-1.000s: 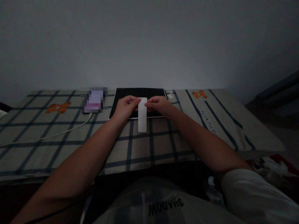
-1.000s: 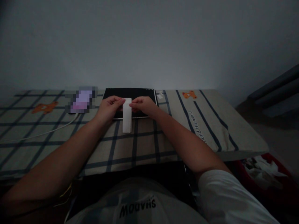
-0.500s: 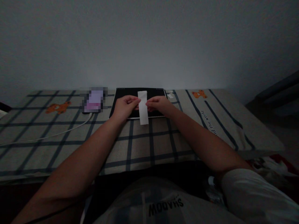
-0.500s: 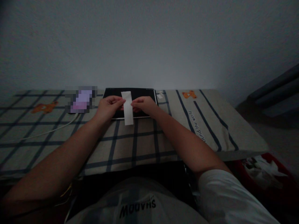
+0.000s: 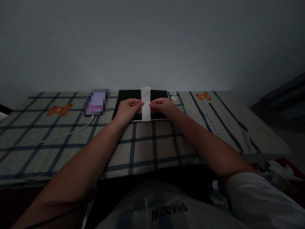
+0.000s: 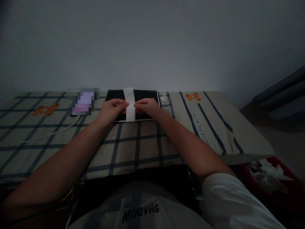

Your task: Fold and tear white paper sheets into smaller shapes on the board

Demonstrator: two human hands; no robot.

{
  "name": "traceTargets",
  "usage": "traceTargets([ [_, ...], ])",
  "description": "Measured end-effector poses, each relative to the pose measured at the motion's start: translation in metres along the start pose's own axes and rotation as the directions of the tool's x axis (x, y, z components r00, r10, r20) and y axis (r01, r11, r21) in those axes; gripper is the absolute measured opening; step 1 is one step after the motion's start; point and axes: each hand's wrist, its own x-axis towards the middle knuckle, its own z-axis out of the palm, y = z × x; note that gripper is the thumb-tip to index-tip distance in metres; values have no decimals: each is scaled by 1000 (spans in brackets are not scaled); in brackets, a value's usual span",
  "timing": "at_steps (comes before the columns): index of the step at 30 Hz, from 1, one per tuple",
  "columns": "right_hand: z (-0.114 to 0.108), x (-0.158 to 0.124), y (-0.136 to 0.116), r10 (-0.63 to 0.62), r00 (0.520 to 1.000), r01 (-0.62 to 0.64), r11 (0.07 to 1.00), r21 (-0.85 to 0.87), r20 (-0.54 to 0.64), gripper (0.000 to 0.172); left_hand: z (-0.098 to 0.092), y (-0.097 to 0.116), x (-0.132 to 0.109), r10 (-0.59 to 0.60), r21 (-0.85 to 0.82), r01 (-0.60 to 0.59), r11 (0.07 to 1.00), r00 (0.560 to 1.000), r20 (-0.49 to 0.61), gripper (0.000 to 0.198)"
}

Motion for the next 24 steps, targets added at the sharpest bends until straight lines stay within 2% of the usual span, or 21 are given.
traceTargets([
  [2, -1, 0, 0, -11, 1000, 10, 1000, -15, -21, 9, 0, 1, -1, -30, -13, 30, 999, 999, 22, 19],
  [7, -2, 0, -2, -29, 997, 29, 1000, -5, -71, 9, 1, 2, -5, -129, -29, 135, 990, 980, 154, 26],
  [10, 0, -1, -3, -7, 998, 9, 1000, 25, -57, 11, 2, 2, -6, -116, -11, 118, 993, 989, 88, 26],
  [13, 1, -2, -2, 36, 999, -36, 998, 60, 5, 11, 3, 4, -5, -79, 25, 79, 997, 997, 16, 25],
  [16, 1, -2, -1, 72, 997, -74, 995, 64, 42, 9, 4, 5, -5, -64, 34, 63, 997, 998, 4, 23],
  [22, -1, 1, 0, 20, 997, -18, 999, 32, -72, 10, 3, 5, -7, -165, -29, 173, 985, 970, 176, 20],
  [24, 0, 2, -1, 11, 994, -8, 1000, 30, -106, 11, 3, 5, -8, -189, -14, 195, 981, 964, 185, 18],
])
